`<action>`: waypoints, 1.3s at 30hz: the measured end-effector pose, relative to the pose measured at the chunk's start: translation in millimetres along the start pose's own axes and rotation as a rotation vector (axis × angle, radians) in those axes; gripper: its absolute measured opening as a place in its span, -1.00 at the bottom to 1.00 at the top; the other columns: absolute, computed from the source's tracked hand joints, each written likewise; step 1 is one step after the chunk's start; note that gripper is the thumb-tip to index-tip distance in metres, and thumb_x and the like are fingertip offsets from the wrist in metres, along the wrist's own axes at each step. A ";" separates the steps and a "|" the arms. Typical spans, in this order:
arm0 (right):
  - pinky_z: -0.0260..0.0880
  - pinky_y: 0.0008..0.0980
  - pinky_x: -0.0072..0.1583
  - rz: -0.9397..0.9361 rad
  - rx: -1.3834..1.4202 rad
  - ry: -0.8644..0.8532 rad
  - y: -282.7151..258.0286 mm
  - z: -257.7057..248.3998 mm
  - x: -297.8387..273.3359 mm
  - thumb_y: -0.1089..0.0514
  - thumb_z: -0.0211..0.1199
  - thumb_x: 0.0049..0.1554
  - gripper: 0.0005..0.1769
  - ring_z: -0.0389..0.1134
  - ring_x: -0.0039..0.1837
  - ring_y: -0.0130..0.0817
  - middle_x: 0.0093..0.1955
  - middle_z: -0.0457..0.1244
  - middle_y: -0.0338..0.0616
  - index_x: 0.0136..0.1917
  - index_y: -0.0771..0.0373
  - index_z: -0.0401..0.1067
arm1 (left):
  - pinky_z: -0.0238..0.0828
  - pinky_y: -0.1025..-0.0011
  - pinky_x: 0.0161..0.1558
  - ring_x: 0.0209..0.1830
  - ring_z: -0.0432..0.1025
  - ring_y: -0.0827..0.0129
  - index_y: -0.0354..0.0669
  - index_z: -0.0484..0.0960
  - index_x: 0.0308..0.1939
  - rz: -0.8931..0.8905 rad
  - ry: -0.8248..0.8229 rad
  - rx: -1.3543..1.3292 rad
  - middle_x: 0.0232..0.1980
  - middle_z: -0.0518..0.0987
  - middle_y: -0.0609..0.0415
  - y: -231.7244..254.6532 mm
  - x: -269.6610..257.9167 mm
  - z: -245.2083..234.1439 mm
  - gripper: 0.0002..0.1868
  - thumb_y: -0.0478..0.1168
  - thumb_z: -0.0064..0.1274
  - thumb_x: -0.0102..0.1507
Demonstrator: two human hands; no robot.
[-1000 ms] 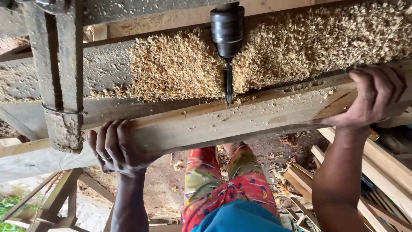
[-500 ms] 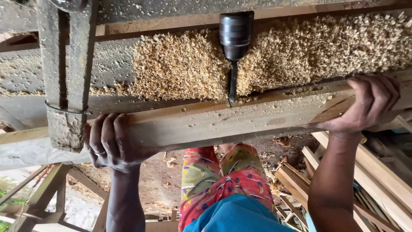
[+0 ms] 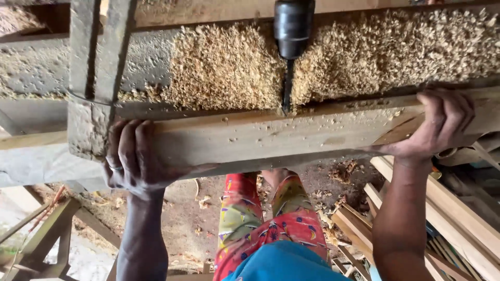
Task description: The person uses a drill press to drill a hole into a long wooden plank. They hold the plank steady with both hands while the drill bit penetrates the wood, creating sawdust.
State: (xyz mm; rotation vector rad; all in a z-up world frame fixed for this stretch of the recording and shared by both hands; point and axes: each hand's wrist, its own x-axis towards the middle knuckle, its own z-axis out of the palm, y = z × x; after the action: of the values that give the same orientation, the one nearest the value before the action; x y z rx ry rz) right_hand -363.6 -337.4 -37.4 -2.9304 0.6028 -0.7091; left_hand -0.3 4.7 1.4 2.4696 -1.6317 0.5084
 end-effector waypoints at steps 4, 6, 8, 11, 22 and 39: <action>0.34 0.15 0.19 0.074 -0.034 -0.022 -23.9 -15.9 -1.3 -0.76 -0.32 0.01 0.32 0.30 0.08 0.22 0.01 0.24 0.34 -0.05 0.65 0.52 | 0.58 -0.11 0.07 -0.10 0.59 -0.06 -0.40 0.71 -0.09 0.028 -0.006 -0.103 -0.11 0.66 -0.23 12.3 -2.8 -8.6 -0.14 0.41 -0.27 0.32; 0.38 0.15 0.15 0.059 -0.037 -0.007 -26.4 -16.8 4.9 -0.78 -0.25 -0.02 0.32 0.34 0.03 0.21 -0.02 0.27 0.33 -0.08 0.65 0.51 | 0.56 -0.12 0.12 -0.13 0.63 -0.07 -0.39 0.72 -0.12 0.035 -0.001 -0.074 -0.15 0.71 -0.22 12.9 -3.2 -7.0 -0.26 0.24 -0.32 0.38; 0.38 0.15 0.18 0.068 -0.044 0.004 -21.0 -14.9 -4.2 -0.78 -0.30 -0.03 0.34 0.33 0.06 0.20 0.00 0.27 0.33 -0.07 0.65 0.53 | 0.55 -0.10 0.11 -0.13 0.63 -0.05 -0.37 0.72 -0.13 0.034 -0.001 -0.068 -0.14 0.69 -0.21 15.8 9.3 -9.8 -0.32 0.15 -0.37 0.41; 0.37 0.16 0.21 0.067 -0.046 0.006 -15.1 -10.7 -14.6 -0.78 -0.37 -0.02 0.36 0.34 0.08 0.20 0.01 0.29 0.33 -0.07 0.65 0.55 | 0.56 -0.06 0.09 -0.14 0.62 -0.02 -0.32 0.70 -0.13 0.015 -0.016 -0.054 -0.14 0.68 -0.17 16.1 9.2 -9.7 -0.33 0.15 -0.41 0.40; 0.34 0.20 0.22 0.118 -0.036 -0.080 -16.3 -14.0 -2.4 -0.66 -0.46 0.10 0.30 0.28 0.12 0.29 0.06 0.23 0.33 -0.02 0.66 0.54 | 0.52 0.00 0.13 -0.15 0.60 0.01 -0.31 0.71 -0.15 -0.007 -0.035 -0.059 -0.14 0.66 -0.14 17.5 21.6 -7.2 -0.23 0.24 -0.48 0.40; 0.34 0.18 0.20 0.096 0.007 -0.046 -14.5 -11.0 4.8 -0.67 -0.40 0.08 0.29 0.27 0.08 0.24 0.02 0.21 0.34 -0.07 0.70 0.51 | 0.40 0.37 -0.27 -0.14 0.64 0.13 -0.20 0.72 -0.13 0.020 -0.010 0.030 -0.13 0.71 0.01 8.8 15.5 0.0 -0.07 0.49 -0.56 0.31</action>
State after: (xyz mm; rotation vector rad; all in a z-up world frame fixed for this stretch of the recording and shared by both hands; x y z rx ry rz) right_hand -359.5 -325.6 -23.4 -2.8803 0.7288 -0.6310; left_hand -2.7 -12.3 6.2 2.4833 -1.6658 0.5278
